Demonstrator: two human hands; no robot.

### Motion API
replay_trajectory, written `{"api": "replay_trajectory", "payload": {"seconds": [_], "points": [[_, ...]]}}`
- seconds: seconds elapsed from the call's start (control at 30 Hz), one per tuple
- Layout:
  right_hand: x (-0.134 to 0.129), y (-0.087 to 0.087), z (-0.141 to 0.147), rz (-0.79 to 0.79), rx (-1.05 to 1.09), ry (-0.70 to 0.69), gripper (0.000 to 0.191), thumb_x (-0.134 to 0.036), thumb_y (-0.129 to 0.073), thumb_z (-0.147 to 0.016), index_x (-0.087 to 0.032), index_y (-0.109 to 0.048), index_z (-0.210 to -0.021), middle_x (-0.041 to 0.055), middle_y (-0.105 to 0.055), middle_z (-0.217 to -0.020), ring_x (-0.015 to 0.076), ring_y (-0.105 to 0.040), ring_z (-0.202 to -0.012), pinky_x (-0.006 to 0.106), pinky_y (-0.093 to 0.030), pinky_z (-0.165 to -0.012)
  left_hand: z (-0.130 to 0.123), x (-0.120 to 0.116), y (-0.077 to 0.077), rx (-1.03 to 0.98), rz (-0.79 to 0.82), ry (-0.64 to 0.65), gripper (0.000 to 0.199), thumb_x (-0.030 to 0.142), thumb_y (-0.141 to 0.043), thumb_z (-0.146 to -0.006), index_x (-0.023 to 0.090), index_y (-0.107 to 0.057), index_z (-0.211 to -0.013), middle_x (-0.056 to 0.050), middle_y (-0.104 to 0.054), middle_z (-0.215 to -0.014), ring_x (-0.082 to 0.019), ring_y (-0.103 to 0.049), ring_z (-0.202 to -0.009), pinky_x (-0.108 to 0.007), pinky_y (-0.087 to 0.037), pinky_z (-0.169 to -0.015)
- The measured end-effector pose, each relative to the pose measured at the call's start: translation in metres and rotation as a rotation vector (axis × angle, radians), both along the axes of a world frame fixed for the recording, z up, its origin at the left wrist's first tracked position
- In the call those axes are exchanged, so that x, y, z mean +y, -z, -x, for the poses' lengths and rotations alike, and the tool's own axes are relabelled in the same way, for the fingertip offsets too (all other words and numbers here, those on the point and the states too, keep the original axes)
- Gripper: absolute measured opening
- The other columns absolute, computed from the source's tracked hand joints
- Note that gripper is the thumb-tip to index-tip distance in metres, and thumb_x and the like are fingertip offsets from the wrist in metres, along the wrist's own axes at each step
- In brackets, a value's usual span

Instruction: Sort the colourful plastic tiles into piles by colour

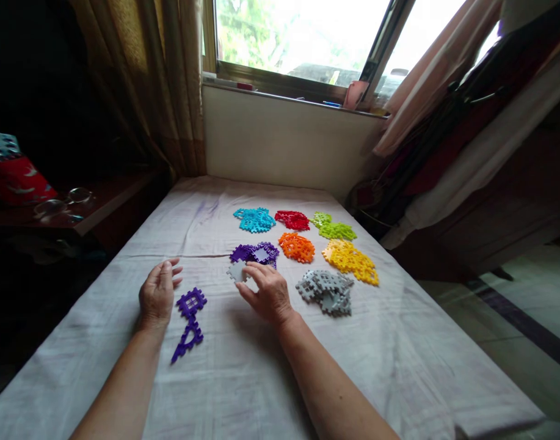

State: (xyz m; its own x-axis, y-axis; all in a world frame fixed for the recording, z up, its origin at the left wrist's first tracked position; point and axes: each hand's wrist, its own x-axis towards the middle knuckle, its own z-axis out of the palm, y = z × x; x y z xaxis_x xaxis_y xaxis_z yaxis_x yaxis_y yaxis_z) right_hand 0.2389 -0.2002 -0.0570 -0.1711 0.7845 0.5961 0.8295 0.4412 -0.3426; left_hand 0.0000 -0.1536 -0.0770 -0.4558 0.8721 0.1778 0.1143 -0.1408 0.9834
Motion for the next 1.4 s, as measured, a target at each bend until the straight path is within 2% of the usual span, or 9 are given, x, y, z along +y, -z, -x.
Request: {"api": "replay_trajectory", "payload": {"seconds": [0.17,0.33,0.5,0.6,0.77,0.93,1.03,1.2,1.4], "points": [[-0.012,-0.009,-0.070,-0.108,0.079,0.356,0.029,-0.041,-0.058,-0.090,-0.019,-0.070,-0.104,0.0112,-0.073,-0.109,0.0239,-0.066,-0.103,0.037,-0.046,-0.096,0.000,0.001,0.002,-0.001,-0.005,0.009,0.042,0.055,-0.051,-0.084,0.018,-0.068,-0.096,-0.009,-0.070,-0.102,-0.019,-0.070,-0.089,-0.024,-0.057,-0.062],[-0.035,0.004,-0.139,-0.076,0.067,0.731,0.048,-0.055,-0.046,-0.090,-0.015,-0.072,-0.097,0.0143,-0.074,-0.095,0.0261,-0.065,-0.089,0.037,-0.047,-0.086,-0.002,0.001,0.003,0.000,-0.016,0.007,0.045,0.057,-0.051,-0.084,0.017,-0.068,-0.098,-0.008,-0.071,-0.099,-0.019,-0.070,-0.087,-0.024,-0.056,-0.062],[-0.044,0.019,-0.154,0.039,0.045,0.847,0.052,-0.057,-0.046,-0.085,-0.015,-0.074,-0.097,0.0144,-0.073,-0.091,0.0285,-0.062,-0.085,0.039,-0.045,-0.077,-0.004,-0.003,0.001,-0.004,-0.023,0.047,0.053,0.064,-0.050,-0.082,0.016,-0.067,-0.098,-0.010,-0.071,-0.102,-0.020,-0.070,-0.089,-0.028,-0.058,-0.067],[-0.042,0.017,-0.148,0.000,0.020,0.844,0.046,-0.052,-0.047,-0.086,-0.017,-0.074,-0.098,0.0150,-0.072,-0.103,0.0299,-0.060,-0.094,0.041,-0.044,-0.081,-0.005,-0.004,0.001,-0.029,-0.027,0.068,0.058,0.068,-0.051,-0.079,0.016,-0.067,-0.097,-0.011,-0.071,-0.102,-0.021,-0.070,-0.088,-0.030,-0.058,-0.068],[-0.038,0.003,-0.102,-0.120,0.028,0.615,0.034,-0.039,-0.048,-0.090,-0.018,-0.072,-0.098,0.0137,-0.071,-0.109,0.0280,-0.061,-0.102,0.042,-0.044,-0.092,-0.007,-0.003,0.001,-0.055,-0.041,0.081,0.060,0.071,-0.052,-0.078,0.015,-0.067,-0.097,-0.011,-0.071,-0.100,-0.021,-0.070,-0.088,-0.030,-0.057,-0.068],[-0.042,0.000,-0.001,0.088,-0.104,-0.095,0.019,-0.031,-0.058,-0.090,-0.022,-0.070,-0.101,0.0059,-0.073,-0.096,0.0201,-0.063,-0.089,0.031,-0.047,-0.084,-0.007,-0.003,0.001,-0.061,-0.038,0.086,0.055,0.066,-0.053,-0.080,0.016,-0.068,-0.096,-0.011,-0.071,-0.101,-0.020,-0.069,-0.088,-0.029,-0.057,-0.067],[-0.045,0.000,0.046,0.168,-0.231,-0.355,0.029,-0.038,-0.068,-0.086,-0.024,-0.069,-0.111,0.0043,-0.073,-0.097,0.0198,-0.062,-0.087,0.030,-0.048,-0.081,-0.006,-0.003,0.002,-0.075,-0.043,0.076,0.052,0.064,-0.053,-0.080,0.016,-0.067,-0.096,-0.011,-0.071,-0.102,-0.020,-0.069,-0.088,-0.028,-0.057,-0.067],[-0.037,0.002,0.069,0.170,-0.331,-0.465,0.023,-0.043,-0.068,-0.088,-0.029,-0.071,-0.107,0.0020,-0.070,-0.099,0.0166,-0.059,-0.084,0.028,-0.046,-0.078,-0.007,-0.001,0.002,-0.083,-0.040,0.072,0.054,0.064,-0.051,-0.080,0.016,-0.066,-0.098,-0.012,-0.070,-0.105,-0.019,-0.069,-0.087,-0.027,-0.057,-0.066],[-0.035,0.006,0.059,0.108,-0.252,-0.360,0.022,-0.038,-0.054,-0.097,-0.025,-0.071,-0.098,0.0042,-0.070,-0.094,0.0160,-0.060,-0.083,0.027,-0.046,-0.080,-0.006,0.001,0.005,-0.004,-0.025,0.076,0.057,0.067,-0.045,-0.081,0.016,-0.066,-0.098,-0.012,-0.071,-0.103,-0.020,-0.069,-0.088,-0.029,-0.057,-0.066]]}}
